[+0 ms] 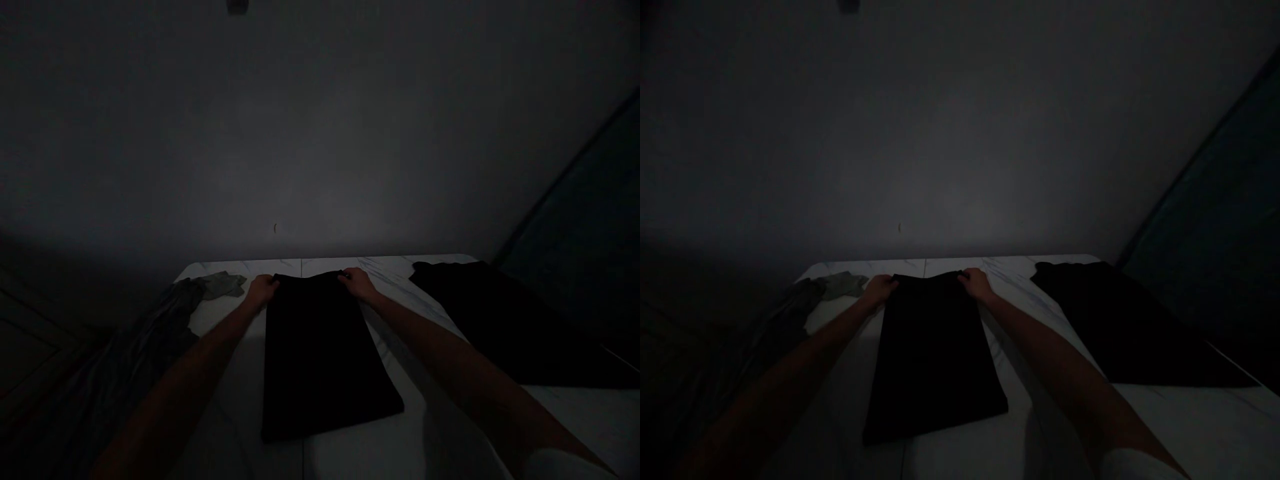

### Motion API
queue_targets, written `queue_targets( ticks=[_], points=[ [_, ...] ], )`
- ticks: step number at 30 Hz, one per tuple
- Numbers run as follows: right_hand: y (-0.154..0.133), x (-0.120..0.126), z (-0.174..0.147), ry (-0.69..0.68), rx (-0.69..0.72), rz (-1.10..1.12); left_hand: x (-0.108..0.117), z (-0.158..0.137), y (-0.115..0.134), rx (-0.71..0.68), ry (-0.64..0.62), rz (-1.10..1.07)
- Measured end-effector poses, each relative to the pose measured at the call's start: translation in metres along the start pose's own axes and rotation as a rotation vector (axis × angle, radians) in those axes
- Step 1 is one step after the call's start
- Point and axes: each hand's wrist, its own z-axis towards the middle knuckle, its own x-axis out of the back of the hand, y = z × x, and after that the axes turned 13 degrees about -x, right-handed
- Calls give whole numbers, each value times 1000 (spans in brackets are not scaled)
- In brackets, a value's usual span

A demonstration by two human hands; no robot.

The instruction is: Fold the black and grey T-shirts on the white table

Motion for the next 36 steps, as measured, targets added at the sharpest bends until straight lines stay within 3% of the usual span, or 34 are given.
queue_targets(
  ticks=[5,13,20,23,28,36],
  points=[
    [2,-3,16,-28,-121,29,-9,16,-3,24,-12,51],
    [-1,-10,19,7,-141,88,-13,13,-8,49,45,9],
    [7,-7,26,-165,-169,247,-1,3,-8,120,-164,-245],
    [10,-6,27,-163,-174,254,4,-1,-6,137,-155,-283],
    [7,-4,25,-65,-177,150,0,-2,-8,168,-90,-210],
    [1,2,19,-26,-165,11,1,1,-16,90,-79,26]
  ],
)
